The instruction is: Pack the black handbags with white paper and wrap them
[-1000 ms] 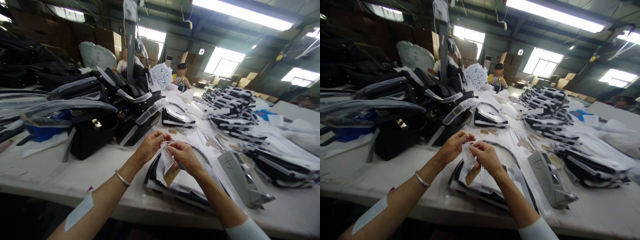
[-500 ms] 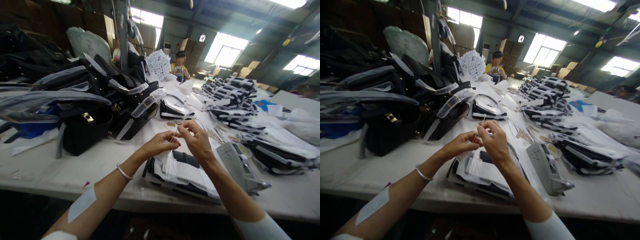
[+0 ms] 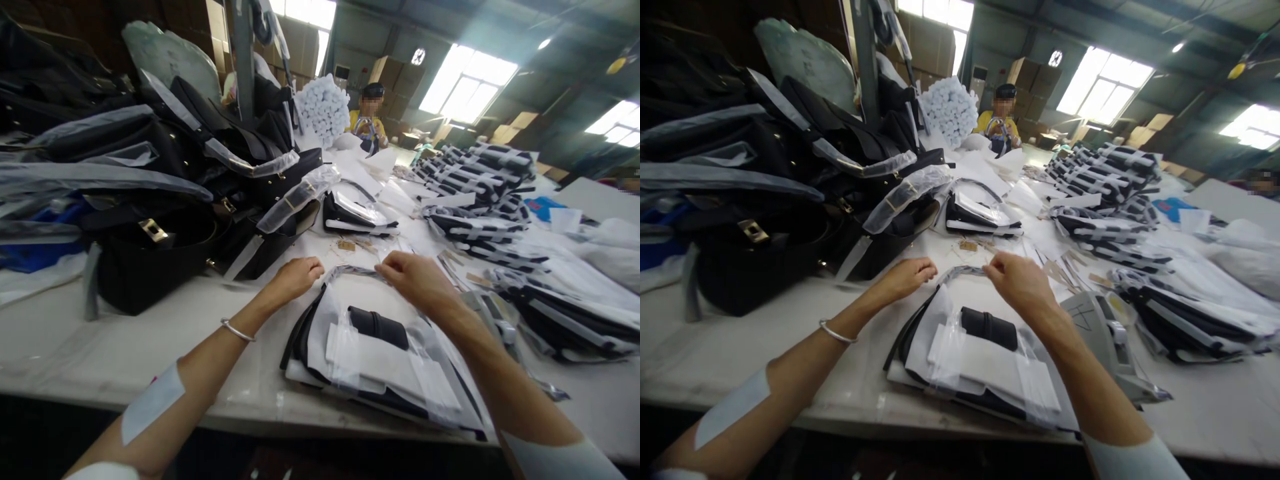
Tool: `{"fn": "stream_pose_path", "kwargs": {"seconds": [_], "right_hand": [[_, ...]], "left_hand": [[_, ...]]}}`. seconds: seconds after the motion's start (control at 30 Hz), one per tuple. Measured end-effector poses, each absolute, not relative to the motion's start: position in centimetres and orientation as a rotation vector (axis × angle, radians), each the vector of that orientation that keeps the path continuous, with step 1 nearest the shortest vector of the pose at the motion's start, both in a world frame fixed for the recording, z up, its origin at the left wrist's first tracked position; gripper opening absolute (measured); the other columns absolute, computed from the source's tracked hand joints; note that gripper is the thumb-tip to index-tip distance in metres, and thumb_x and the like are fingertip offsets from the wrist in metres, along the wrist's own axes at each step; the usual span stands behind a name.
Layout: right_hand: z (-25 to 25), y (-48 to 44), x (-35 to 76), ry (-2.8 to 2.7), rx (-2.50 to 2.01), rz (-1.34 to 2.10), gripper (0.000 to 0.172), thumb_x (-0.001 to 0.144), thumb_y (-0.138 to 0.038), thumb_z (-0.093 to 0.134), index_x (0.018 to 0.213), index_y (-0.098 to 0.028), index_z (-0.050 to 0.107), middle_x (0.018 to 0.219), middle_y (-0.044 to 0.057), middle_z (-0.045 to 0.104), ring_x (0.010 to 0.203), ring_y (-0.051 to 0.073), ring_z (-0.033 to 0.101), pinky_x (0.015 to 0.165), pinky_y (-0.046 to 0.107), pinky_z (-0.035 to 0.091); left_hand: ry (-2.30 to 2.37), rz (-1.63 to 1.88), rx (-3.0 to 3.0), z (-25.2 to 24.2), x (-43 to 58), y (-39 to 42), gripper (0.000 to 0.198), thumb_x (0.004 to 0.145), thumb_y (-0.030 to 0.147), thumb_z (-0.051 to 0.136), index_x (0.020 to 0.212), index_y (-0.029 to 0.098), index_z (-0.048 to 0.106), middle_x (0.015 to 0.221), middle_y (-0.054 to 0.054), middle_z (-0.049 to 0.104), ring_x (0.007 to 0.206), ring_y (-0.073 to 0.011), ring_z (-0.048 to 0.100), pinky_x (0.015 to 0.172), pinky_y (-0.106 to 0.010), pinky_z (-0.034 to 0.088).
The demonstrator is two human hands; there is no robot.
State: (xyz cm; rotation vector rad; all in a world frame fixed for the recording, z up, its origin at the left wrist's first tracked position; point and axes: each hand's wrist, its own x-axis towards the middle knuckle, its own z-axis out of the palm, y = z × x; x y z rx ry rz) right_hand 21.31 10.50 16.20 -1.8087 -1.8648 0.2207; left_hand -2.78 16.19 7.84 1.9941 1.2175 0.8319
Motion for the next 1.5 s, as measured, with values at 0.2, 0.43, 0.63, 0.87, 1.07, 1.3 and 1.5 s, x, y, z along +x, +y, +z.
{"fn": "stream_pose_path", "kwargs": {"seconds": [0.2, 0.43, 0.63, 0.87, 1.07, 1.3, 1.5], "right_hand": [[9.2, 16.0, 20.6, -2.003, -1.967, 1.027, 0.017, 0.077, -0.030, 0.068, 0.063, -0.021, 0.065, 0.055, 0.001, 0.068, 0.037, 0.010, 0.047, 0.040, 0.023, 0.033], [6.1, 18.7, 18.8, -1.789, -1.446, 1.807, 0.022, 0.074, -0.035, 0.071, 0.062, -0.017, 0.064, 0.053, -0.002, 0.062, 0.047, 0.010, 0.054, 0.050, 0.021, 0.047], [7.4, 19.6, 19.3, -1.735, -1.281, 2.044, 0.032, 0.067, -0.040, 0.081, 0.088, -0.019, 0.072, 0.073, -0.002, 0.068, 0.065, 0.014, 0.063, 0.067, 0.027, 0.053], [8.1, 20.4, 18.9, -1.911, -1.339, 1.956, 0.017, 0.066, -0.031, 0.076, 0.076, -0.019, 0.070, 0.067, -0.004, 0.064, 0.059, 0.010, 0.054, 0.059, 0.022, 0.046], [7.7, 20.5, 18.9, -2.163, -1.621, 1.453, 0.018, 0.060, -0.019, 0.073, 0.078, -0.021, 0.070, 0.067, -0.003, 0.063, 0.053, 0.011, 0.051, 0.048, 0.021, 0.040], [8.7, 19.6, 19.6, -2.473, -1.826, 0.626, 0.018, 0.061, -0.012, 0.070, 0.075, -0.023, 0.071, 0.071, -0.001, 0.064, 0.065, 0.014, 0.055, 0.056, 0.023, 0.035], [8.5, 18.1, 19.6, -2.517, -1.963, 0.372, 0.018, 0.073, -0.017, 0.064, 0.089, -0.023, 0.069, 0.088, 0.001, 0.071, 0.080, 0.018, 0.062, 0.062, 0.025, 0.034]], "left_hand": [[1.196, 0.712, 2.050, 3.5, -2.9, 17.3, 0.020, 0.082, 0.025, 0.058, 0.088, 0.027, 0.077, 0.096, -0.003, 0.076, 0.090, -0.0226, 0.066, 0.082, -0.029, 0.045], [1.021, 0.838, 1.988, 3.0, -2.5, 17.7, 0.025, 0.082, 0.020, 0.056, 0.097, 0.024, 0.075, 0.098, -0.003, 0.074, 0.090, -0.0205, 0.065, 0.082, -0.027, 0.047], [1.121, 0.917, 2.002, 2.3, -1.7, 18.2, 0.026, 0.080, 0.019, 0.060, 0.101, 0.024, 0.075, 0.099, -0.005, 0.074, 0.089, -0.0222, 0.065, 0.078, -0.029, 0.045], [1.287, 0.859, 1.924, 2.5, -1.5, 18.0, 0.013, 0.077, 0.021, 0.061, 0.074, 0.023, 0.073, 0.075, -0.003, 0.072, 0.071, -0.0202, 0.063, 0.066, -0.029, 0.039], [1.316, 0.949, 1.781, 3.2, -1.6, 18.0, 0.009, 0.072, 0.019, 0.061, 0.064, 0.021, 0.066, 0.067, -0.001, 0.064, 0.068, -0.0190, 0.056, 0.070, -0.030, 0.039], [1.030, 0.910, 1.454, 3.3, -1.6, 18.0, 0.019, 0.071, 0.038, 0.058, 0.072, 0.019, 0.057, 0.073, -0.001, 0.064, 0.069, -0.0149, 0.059, 0.068, -0.026, 0.047], [0.977, 0.811, 1.368, 3.6, -1.6, 17.7, 0.024, 0.072, 0.042, 0.054, 0.074, 0.019, 0.052, 0.072, -0.001, 0.062, 0.057, -0.0107, 0.055, 0.056, -0.022, 0.043]]}}
